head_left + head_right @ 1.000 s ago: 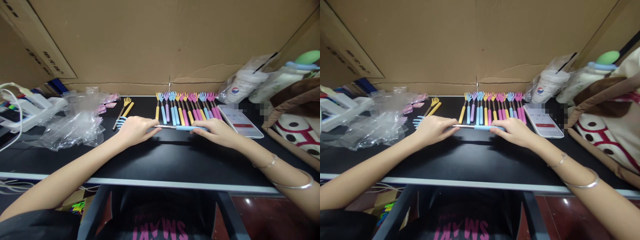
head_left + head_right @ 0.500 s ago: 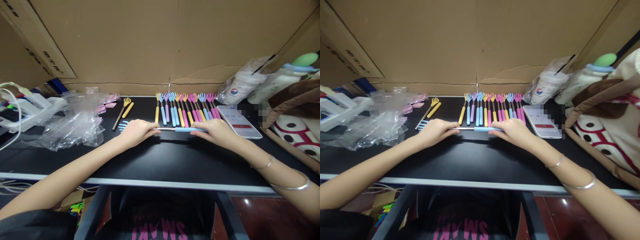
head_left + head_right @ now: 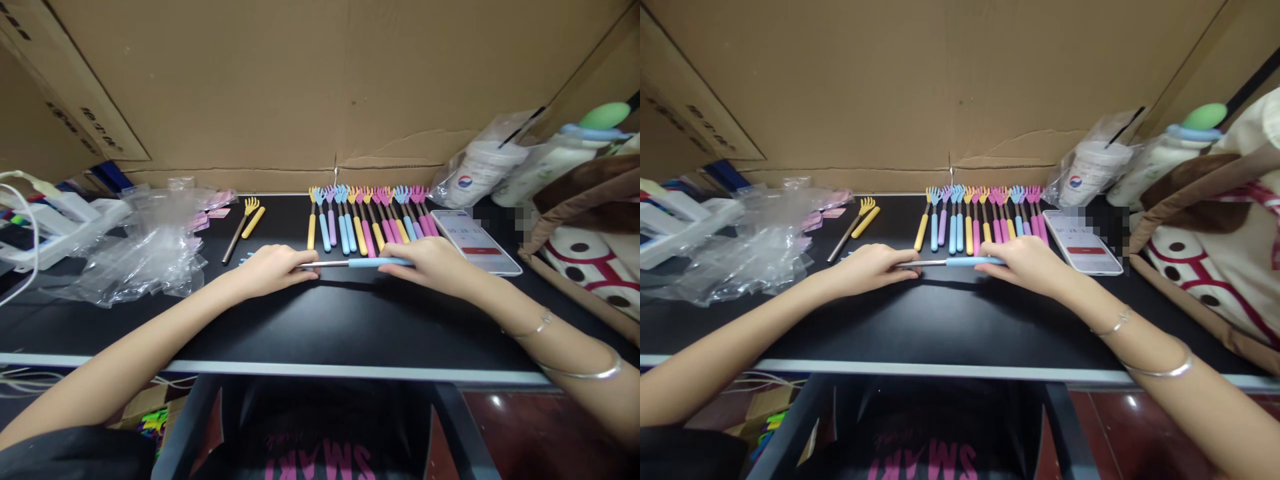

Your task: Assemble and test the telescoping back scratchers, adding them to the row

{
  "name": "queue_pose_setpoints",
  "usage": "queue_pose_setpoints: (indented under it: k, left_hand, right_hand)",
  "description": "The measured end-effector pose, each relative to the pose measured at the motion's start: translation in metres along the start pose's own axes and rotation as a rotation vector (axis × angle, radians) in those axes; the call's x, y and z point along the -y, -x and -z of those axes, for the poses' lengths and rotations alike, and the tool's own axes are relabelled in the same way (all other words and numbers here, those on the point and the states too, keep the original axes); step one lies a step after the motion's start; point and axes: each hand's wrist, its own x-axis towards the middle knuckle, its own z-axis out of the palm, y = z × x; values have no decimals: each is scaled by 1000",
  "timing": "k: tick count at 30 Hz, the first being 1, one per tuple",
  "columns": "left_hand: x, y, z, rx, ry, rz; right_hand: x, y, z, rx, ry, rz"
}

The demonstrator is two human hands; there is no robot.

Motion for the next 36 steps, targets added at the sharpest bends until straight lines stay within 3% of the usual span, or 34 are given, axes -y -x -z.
queue_pose_setpoints:
  k: [5,11,22,28,36]
  left_hand:
    - [7,2,6,-143,-254,-1]
    - [15,3,11,-251,-330,-4]
    - [24,0,3,-236,-309,-101]
    - [25,0,-6,-231,-294,-157]
    - [27,0,-6,-194,-327,-176]
  right_hand:
    - [-7,0,8,80,-60,-48]
    - [-20,1,16,142,-85,-104]
    - [-21,2,14,141,-52,-74]
    - [-22,5,8,83,90,-73]
    - [-17,4,10,135,122,-72]
